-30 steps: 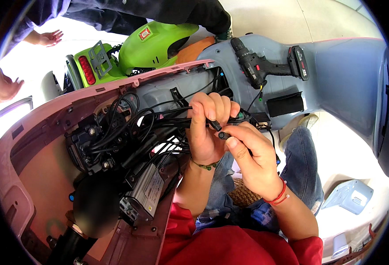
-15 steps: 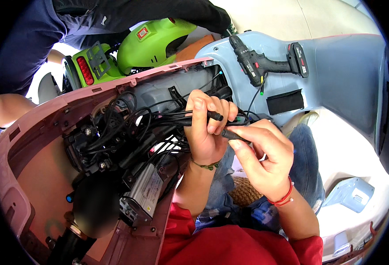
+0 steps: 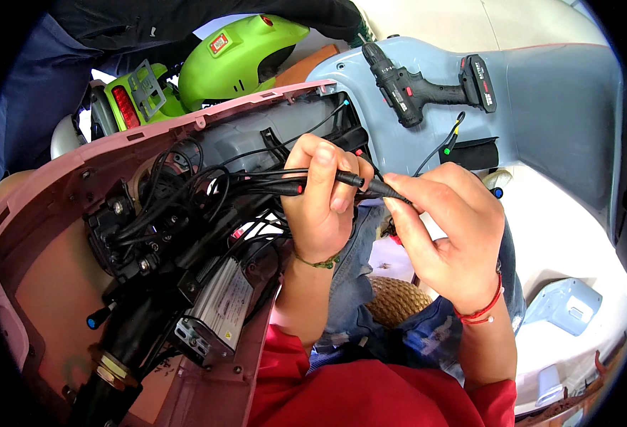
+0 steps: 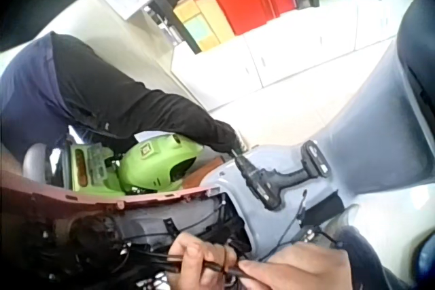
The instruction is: The person connects electrical wire harness plugs by hand inside the frame of a scooter.
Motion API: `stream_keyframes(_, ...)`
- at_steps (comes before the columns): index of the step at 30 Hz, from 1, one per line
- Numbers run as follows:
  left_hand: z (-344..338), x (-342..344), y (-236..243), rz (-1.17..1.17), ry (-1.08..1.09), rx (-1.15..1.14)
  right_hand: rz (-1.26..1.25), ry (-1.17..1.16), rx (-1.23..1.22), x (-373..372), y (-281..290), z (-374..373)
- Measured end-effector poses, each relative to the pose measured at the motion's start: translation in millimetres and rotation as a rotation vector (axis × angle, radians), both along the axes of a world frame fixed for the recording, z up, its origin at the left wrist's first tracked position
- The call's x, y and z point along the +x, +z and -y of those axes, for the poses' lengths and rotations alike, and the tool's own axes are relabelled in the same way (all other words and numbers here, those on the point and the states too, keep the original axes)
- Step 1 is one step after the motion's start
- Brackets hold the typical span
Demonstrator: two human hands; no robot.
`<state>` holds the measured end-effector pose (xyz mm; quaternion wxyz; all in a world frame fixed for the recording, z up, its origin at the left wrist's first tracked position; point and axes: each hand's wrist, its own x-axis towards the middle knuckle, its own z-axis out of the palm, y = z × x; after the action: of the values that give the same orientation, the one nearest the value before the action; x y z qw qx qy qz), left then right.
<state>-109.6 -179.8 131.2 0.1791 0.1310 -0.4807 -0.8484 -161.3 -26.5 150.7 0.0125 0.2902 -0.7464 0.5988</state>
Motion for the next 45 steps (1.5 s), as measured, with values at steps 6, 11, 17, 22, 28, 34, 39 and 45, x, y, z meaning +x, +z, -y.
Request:
stream_keyframes(6,1,2,2,0.054,-0.003,-0.064,0.006,0.016,0.029,-1,-3,1)
stream_keyframes(11,5,4,7,0.163,-0.042,-0.212,-0.058,0.055,0.106,-4,0,0)
stream_keyframes(17,8,5,2,0.11,-0.056,-0.189,-0.078,0.074,0.091,-8,-5,1)
stream_keyframes(22,8,3,7,0.208,-0.018,-0.325,-0.075,0.089,0.088,-8,-7,4)
stream_keyframes(28,12,5,13,0.3,-0.111,-0.413,-0.091,0.085,0.089,-8,-8,4)
stream_keyframes(34,16,9,14,0.378,-0.173,-0.459,-0.096,0.1,0.106,-7,-6,3)
stream_keyframes(39,16,9,15,0.321,-0.173,-0.503,-0.141,0.109,0.128,-6,-7,3)
stream_keyframes(45,17,9,14,0.226,-0.203,-0.455,-0.087,0.105,0.006,-3,-12,4)
